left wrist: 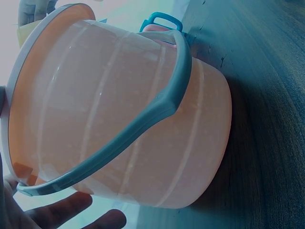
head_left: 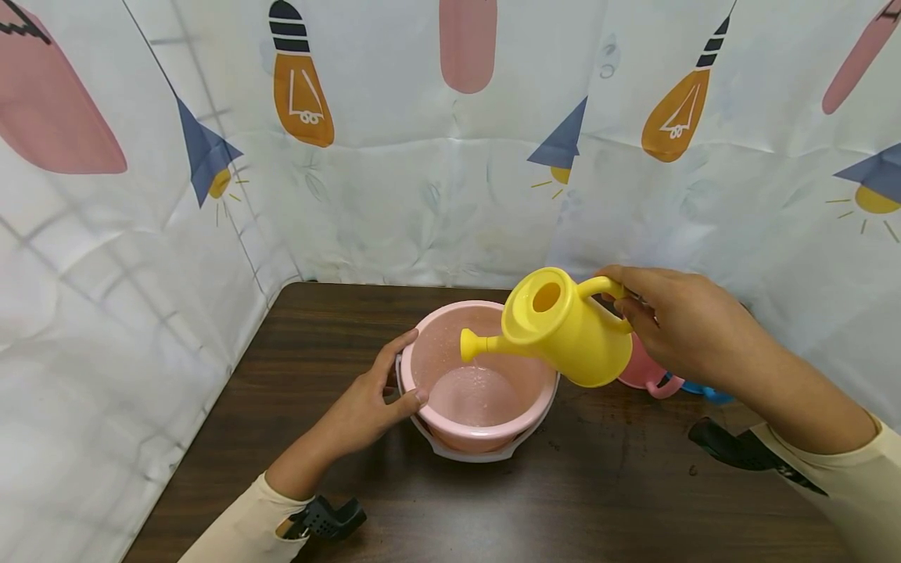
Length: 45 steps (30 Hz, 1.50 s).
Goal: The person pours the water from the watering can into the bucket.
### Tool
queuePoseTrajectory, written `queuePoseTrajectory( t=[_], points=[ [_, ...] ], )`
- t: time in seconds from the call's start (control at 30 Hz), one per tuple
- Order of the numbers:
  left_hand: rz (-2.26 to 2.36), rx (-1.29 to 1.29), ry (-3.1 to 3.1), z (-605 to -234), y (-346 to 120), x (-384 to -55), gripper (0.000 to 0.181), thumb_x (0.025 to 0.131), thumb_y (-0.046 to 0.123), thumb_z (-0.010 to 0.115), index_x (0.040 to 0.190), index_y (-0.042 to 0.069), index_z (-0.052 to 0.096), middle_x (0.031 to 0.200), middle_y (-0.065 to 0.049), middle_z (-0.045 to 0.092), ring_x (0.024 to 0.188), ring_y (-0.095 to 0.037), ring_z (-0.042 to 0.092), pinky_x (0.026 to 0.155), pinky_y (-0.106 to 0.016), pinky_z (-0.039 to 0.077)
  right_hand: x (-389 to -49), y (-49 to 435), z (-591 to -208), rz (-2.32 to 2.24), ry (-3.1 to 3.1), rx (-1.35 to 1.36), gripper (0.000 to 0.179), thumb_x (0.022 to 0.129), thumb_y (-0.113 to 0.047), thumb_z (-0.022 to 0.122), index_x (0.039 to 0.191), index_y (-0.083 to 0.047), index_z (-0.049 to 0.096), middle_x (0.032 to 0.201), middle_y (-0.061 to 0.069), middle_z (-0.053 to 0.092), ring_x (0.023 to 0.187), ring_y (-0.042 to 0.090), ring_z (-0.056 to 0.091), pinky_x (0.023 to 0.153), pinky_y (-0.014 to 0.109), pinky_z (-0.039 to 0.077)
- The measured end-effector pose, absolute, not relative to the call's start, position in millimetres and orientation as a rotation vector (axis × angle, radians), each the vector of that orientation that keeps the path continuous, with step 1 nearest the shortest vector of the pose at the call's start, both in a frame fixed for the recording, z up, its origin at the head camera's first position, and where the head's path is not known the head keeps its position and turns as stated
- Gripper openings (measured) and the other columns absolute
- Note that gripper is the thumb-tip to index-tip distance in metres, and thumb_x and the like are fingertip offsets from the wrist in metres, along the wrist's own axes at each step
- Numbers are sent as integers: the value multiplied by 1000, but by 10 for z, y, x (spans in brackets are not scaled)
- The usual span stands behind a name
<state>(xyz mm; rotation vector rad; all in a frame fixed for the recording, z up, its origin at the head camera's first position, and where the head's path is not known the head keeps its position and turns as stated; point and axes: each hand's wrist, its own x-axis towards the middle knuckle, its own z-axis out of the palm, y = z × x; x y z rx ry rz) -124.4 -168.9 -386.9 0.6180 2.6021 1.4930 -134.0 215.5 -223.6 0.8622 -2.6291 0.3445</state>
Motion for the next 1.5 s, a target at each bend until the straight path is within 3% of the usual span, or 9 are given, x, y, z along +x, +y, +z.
queuePoseTrajectory(
  t=[0.53, 0.8, 1.5],
  points=[
    [1500, 617, 2603, -3876, -1695, -1260, 79, 97, 40, 66, 162, 35, 20, 146, -19, 51, 125, -28, 58, 101, -53, 46, -1346, 2154, -2236, 356, -2625, 866, 36, 94, -1, 71, 126, -18, 67, 103, -4, 70, 74, 14, 57, 65, 38, 50],
    [1504, 615, 2595, -3872, -1694, -1256, 80, 97, 32, 67, 162, 35, 20, 148, -19, 49, 125, -29, 58, 101, -53, 46, -1351, 2153, -2242, 352, -2626, 867, 33, 95, -3, 70, 122, -21, 68, 98, -8, 68, 72, 13, 53, 63, 36, 47],
    [1510, 630, 2593, -3884, -1691, -1254, 80, 97, 40, 66, 162, 33, 20, 145, -19, 52, 125, -27, 58, 102, -52, 46, -1345, 2154, -2238, 336, -2628, 849, 33, 95, -5, 71, 122, -23, 67, 96, -8, 67, 72, 13, 53, 63, 36, 46]
  ],
)
